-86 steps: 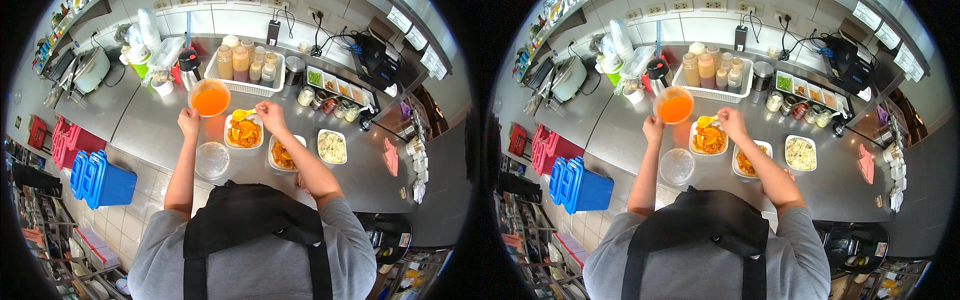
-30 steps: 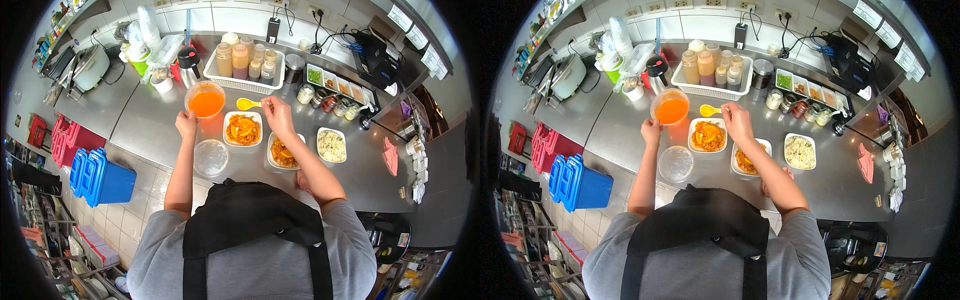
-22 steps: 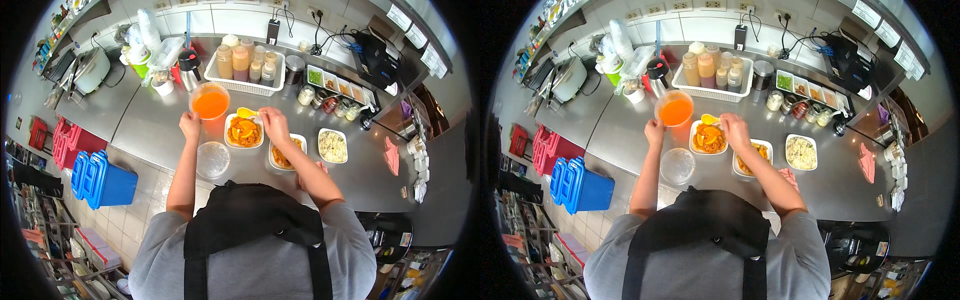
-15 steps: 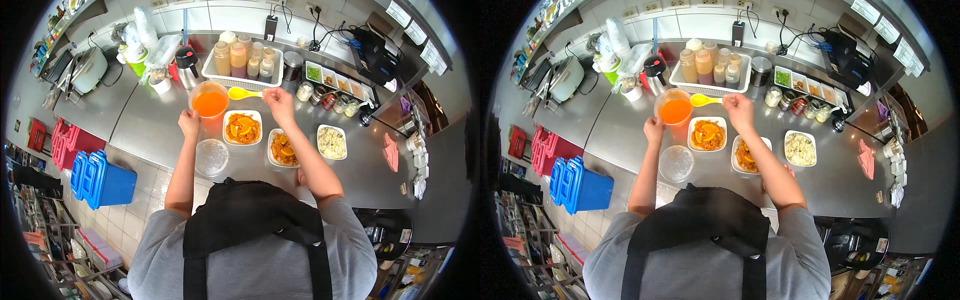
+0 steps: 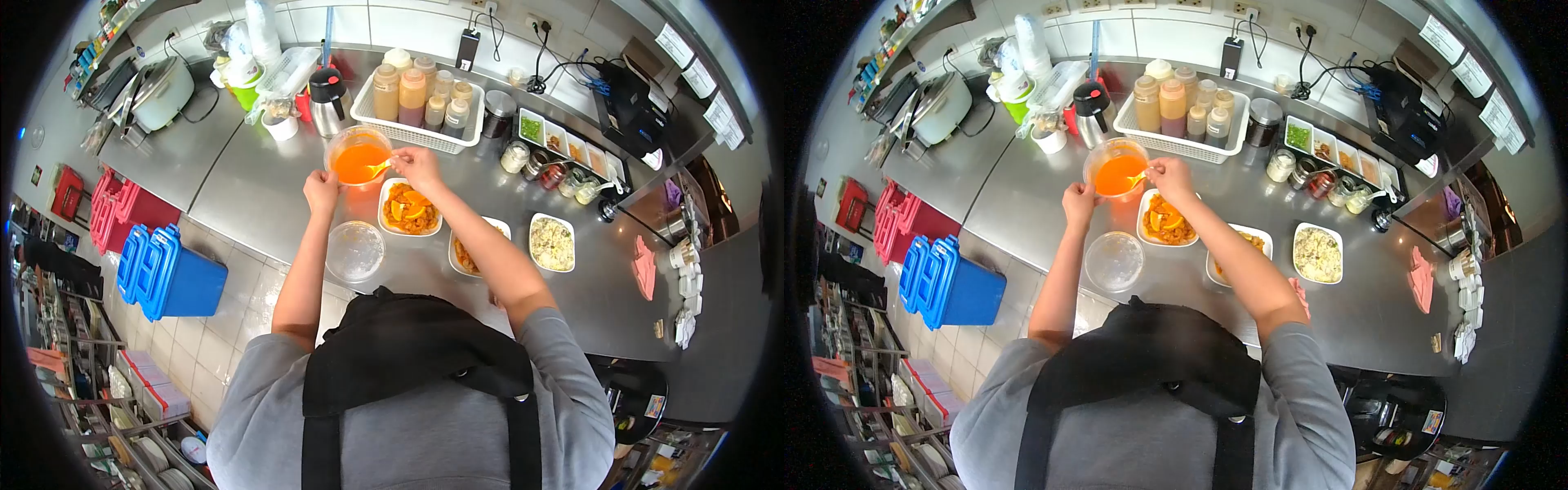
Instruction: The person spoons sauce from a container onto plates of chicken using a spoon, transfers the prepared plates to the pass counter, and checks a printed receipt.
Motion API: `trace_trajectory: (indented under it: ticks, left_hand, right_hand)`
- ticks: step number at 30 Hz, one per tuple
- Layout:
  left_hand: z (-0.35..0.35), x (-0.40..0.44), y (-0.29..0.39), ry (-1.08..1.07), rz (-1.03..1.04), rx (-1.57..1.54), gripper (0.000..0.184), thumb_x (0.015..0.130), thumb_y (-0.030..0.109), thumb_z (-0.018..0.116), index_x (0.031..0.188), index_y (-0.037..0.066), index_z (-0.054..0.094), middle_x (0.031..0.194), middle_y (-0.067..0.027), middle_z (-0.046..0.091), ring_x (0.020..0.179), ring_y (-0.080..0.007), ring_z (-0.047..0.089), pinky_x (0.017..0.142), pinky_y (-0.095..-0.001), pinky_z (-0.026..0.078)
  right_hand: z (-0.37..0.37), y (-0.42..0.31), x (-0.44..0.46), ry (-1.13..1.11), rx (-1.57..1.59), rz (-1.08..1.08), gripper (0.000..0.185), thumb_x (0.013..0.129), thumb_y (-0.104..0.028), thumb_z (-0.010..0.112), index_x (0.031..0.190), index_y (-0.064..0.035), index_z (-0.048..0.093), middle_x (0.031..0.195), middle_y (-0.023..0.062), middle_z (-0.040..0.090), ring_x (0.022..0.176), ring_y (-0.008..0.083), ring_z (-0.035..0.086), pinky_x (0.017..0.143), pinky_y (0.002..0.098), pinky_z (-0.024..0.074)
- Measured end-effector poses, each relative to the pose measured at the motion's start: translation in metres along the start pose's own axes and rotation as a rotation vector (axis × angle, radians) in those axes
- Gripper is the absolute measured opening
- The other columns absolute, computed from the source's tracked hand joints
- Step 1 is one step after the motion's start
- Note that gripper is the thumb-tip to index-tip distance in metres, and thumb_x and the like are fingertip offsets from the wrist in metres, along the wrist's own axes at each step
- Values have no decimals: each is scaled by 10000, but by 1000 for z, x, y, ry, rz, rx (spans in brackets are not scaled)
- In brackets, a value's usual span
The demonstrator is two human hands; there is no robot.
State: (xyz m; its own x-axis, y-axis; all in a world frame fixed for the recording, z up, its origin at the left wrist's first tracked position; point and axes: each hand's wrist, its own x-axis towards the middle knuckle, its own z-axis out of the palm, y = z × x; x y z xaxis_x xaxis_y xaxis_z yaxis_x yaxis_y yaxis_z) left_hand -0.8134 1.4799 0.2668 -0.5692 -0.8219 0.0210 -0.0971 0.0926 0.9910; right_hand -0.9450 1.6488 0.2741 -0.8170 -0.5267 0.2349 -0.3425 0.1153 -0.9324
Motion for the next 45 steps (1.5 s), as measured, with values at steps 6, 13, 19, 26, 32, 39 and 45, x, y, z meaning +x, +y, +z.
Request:
trace_trajectory:
  ticks: [6, 13, 19, 26, 32, 39, 45]
  left_hand:
    - [-20, 10, -27, 75, -24, 79, 205, 824, 84, 601, 692, -25, 487, 664, -49, 523, 568, -178, 643, 470, -286, 532]
    - [-37, 11, -55, 131, -21, 110, 183, 802, 76, 601, 700, -62, 539, 625, -93, 577, 528, -179, 642, 443, -297, 528]
    - [-50, 4, -66, 44, -84, 125, 220, 849, 145, 619, 797, -57, 550, 734, -67, 590, 597, -192, 660, 501, -267, 538]
    - [-91, -40, -83, -143, 151, 724, 296, 744, 262, 738, 755, -15, 635, 757, -174, 642, 625, -289, 635, 599, -380, 497]
    - [-101, -86, -84, -153, 158, 788, 209, 699, 178, 707, 745, -16, 643, 737, -195, 617, 681, -328, 610, 650, -409, 490]
    - [-106, -92, -85, -68, 154, 1006, 136, 703, 132, 649, 712, 12, 585, 792, -192, 612, 711, -381, 604, 664, -452, 489]
    - [-113, -98, -70, -66, 352, 1017, 133, 762, 121, 635, 761, 21, 547, 712, -169, 616, 654, -351, 616, 600, -436, 483]
  right_hand:
    - [8, -33, -51, -117, -384, -168, 296, 757, -147, 675, 1017, -20, 611, 743, 176, 629, 712, 351, 615, 661, 436, 482]
    - [42, -11, -139, -988, -659, -687, 158, 715, -220, 678, 781, -103, 593, 897, 76, 545, 962, 230, 536, 801, 416, 386]
    - [61, 19, -156, -1046, -727, -832, 189, 731, -193, 652, 872, -102, 566, 918, 71, 538, 951, 218, 532, 817, 389, 364]
    - [50, 7, -131, -689, -499, -510, 432, 808, -118, 592, 1230, -107, 498, 1023, 94, 582, 969, 249, 561, 837, 380, 429]
    - [15, -38, -90, -705, 859, 627, 496, 918, -175, 517, 1383, -93, 366, 1312, 123, 513, 1109, 204, 565, 898, 329, 451]
    - [-113, -46, -88, -391, 649, 453, 485, 921, -213, 534, 1364, -77, 392, 1213, 121, 583, 1079, 201, 589, 876, 299, 479]
    - [-268, -43, -134, 198, 353, 300, 349, 949, -179, 475, 1281, -74, 504, 1137, 102, 632, 1028, 175, 609, 867, 281, 478]
